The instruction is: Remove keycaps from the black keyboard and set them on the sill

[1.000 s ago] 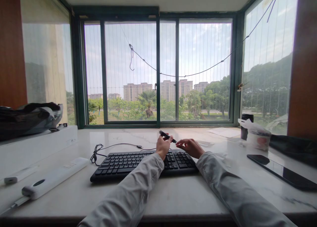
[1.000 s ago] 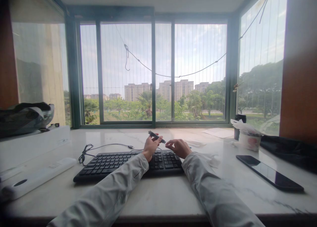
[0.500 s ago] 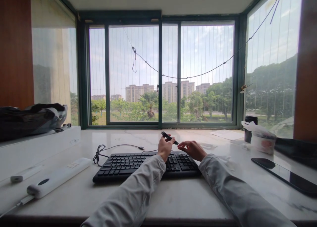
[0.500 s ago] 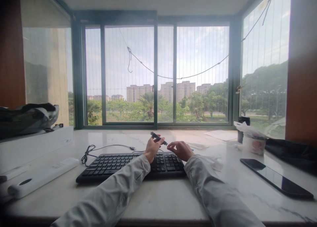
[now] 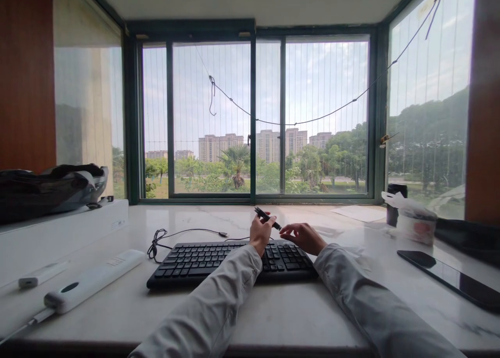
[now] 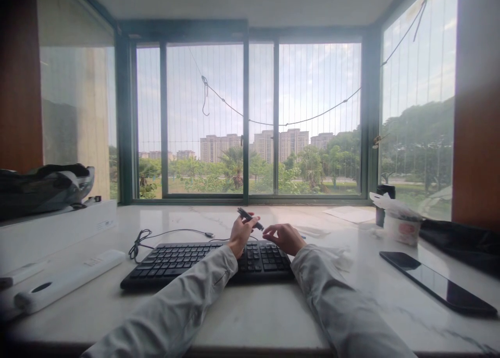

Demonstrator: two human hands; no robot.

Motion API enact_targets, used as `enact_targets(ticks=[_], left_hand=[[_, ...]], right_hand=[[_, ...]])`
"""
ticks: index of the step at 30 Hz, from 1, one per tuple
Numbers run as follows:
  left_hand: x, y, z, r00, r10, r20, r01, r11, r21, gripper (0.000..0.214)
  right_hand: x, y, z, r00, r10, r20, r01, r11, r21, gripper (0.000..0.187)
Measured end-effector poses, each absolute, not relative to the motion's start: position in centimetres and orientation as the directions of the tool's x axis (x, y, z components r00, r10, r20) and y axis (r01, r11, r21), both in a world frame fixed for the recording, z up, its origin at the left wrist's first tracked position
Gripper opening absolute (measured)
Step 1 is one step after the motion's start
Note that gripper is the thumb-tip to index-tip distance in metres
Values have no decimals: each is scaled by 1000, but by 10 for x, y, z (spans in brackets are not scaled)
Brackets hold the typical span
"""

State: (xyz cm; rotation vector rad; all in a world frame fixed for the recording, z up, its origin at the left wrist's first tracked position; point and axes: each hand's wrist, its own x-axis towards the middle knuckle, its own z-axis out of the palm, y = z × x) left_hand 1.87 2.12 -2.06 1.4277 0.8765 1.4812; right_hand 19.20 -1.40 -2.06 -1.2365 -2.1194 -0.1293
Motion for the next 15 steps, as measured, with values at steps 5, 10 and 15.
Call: enact_targets(ticks=[5,10,15], left_hand=[[20,18,-18,55,919,389,-264,-363,894,35],[21,6,-6,111,911,397,-479,-301,825,36],[18,-1,1,130,917,377,-550,-249,797,35]], right_hand=[[190,-16,-19,-333,754,566,796,547,-260,31],[185,-18,-17,-340,773,536,733,575,-364,34],[182,-20,-13,-328,820,468,676,550,-490,40]])
